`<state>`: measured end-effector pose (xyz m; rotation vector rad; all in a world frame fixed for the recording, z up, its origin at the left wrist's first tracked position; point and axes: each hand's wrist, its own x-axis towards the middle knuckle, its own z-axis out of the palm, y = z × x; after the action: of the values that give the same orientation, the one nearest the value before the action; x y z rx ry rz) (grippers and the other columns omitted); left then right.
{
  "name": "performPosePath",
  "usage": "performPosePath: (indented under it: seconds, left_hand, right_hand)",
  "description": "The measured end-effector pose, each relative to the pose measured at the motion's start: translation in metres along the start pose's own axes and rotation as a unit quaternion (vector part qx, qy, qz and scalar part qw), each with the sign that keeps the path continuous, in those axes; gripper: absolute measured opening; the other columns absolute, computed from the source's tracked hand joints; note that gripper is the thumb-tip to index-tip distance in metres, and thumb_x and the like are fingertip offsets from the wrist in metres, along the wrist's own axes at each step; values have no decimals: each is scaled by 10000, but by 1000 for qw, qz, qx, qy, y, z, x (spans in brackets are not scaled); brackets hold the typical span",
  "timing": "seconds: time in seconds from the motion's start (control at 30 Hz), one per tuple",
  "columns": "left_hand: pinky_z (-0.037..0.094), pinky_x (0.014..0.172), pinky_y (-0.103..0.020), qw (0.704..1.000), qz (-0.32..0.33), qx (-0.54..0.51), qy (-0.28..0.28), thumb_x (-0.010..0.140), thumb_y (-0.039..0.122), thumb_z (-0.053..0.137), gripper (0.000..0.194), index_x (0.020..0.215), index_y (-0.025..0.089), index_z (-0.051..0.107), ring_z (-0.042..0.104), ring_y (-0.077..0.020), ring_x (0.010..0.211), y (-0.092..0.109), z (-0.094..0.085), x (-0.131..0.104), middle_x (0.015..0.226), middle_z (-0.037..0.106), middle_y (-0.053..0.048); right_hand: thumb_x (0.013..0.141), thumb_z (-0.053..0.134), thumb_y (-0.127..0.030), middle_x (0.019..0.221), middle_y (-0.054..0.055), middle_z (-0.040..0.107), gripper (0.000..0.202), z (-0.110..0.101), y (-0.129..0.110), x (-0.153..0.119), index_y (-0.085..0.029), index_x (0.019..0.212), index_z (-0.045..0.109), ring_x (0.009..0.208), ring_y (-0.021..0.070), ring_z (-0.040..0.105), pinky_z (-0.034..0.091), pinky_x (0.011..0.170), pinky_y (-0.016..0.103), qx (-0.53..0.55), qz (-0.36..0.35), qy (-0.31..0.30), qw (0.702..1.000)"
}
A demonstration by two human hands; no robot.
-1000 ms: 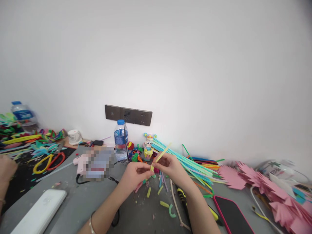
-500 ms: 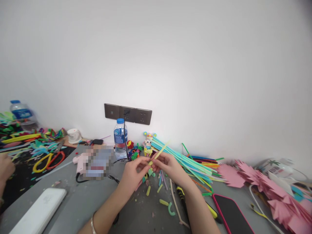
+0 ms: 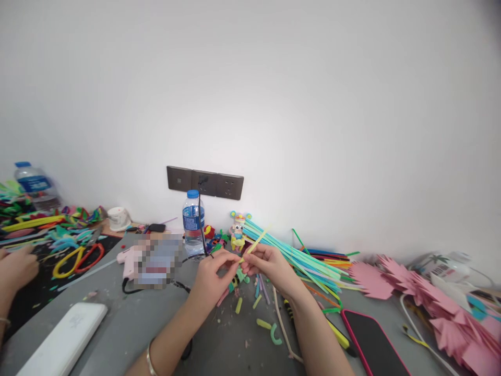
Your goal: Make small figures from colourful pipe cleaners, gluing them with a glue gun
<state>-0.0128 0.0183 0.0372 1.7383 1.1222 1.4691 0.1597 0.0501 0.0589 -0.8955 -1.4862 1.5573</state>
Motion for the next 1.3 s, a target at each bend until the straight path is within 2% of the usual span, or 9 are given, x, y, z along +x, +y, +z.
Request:
performPosePath:
  seconds: [0.27, 0.47, 0.63, 0.73, 0.8, 0.9, 1.07, 1.2, 1.3]
  left_hand:
    - [491, 662, -221, 1000, 0, -13, 24, 793, 194, 606, 108, 796, 212, 713, 612, -168, 698, 1, 1, -1, 779, 654, -42]
    - [473, 660, -229, 998, -15, -48, 46, 725, 217, 706, 35, 730, 221, 740, 596, -170, 677, 2, 1, 1, 731, 667, -38]
    - [514, 678, -243, 994, -59, -83, 25, 741, 250, 704, 84, 794, 199, 745, 648, -180, 724, 0, 0, 2, 811, 704, -52]
    - [529, 684, -251, 983, -113, -146, 13, 747, 303, 716, 136, 796, 176, 715, 655, -172, 700, -2, 2, 3, 751, 704, -37]
    - [530, 652, -241, 962, -163, -218, 18, 712, 344, 756, 206, 782, 162, 689, 637, -146, 640, -2, 4, 3, 690, 691, -19]
    - [538, 646, -224, 913, -227, -335, 44, 620, 354, 834, 298, 762, 145, 675, 619, -111, 613, 0, 7, 4, 674, 680, 0]
    - [550, 628, -162, 823, -295, -479, 82, 573, 235, 880, 300, 774, 139, 678, 616, -67, 594, 5, 11, 3, 668, 671, 21]
    - [558, 626, -125, 765, -330, -539, 120, 682, 133, 808, 165, 782, 132, 677, 635, -57, 612, 2, 15, 1, 703, 680, 19]
    - [555, 647, -116, 750, -329, -557, 137, 747, 129, 756, 72, 783, 140, 695, 651, -63, 655, -1, 16, -1, 742, 702, 14]
  right_hand:
    - [735, 749, -417, 736, 5, 680, 281, 7, -6, -2, -177, 824, 633, 670, 139, 644, 501, 635, 252, 0, -49, -13, 999]
    - [755, 721, -453, 654, -9, 634, 298, 12, -3, 2, -184, 799, 599, 621, 146, 613, 489, 606, 269, -17, -75, 25, 997]
    - [724, 751, -447, 677, 15, 669, 320, 10, 0, 3, -173, 800, 604, 637, 161, 637, 507, 626, 286, 2, -56, 34, 998]
    - [708, 765, -442, 687, 24, 684, 320, 7, 1, 3, -166, 785, 622, 651, 170, 652, 518, 646, 298, 5, -40, 27, 999]
    - [686, 781, -440, 681, 22, 687, 321, 7, -1, 3, -168, 771, 633, 649, 175, 654, 520, 655, 306, 0, -43, 28, 999]
    - [682, 783, -434, 667, 11, 673, 306, 10, -4, 2, -170, 761, 651, 618, 165, 630, 502, 630, 295, -24, -68, 37, 997]
    - [716, 762, -401, 713, 13, 635, 246, 18, -7, 0, -186, 756, 651, 632, 159, 590, 469, 578, 273, -68, -135, 60, 987]
    - [830, 666, -306, 752, 41, 646, 126, 26, -5, 1, -206, 753, 659, 723, 191, 607, 480, 670, 313, -210, -271, 86, 935]
    - [889, 594, -242, 811, 54, 638, 122, 30, -1, 1, -217, 788, 658, 778, 195, 610, 484, 721, 325, -280, -330, 66, 899]
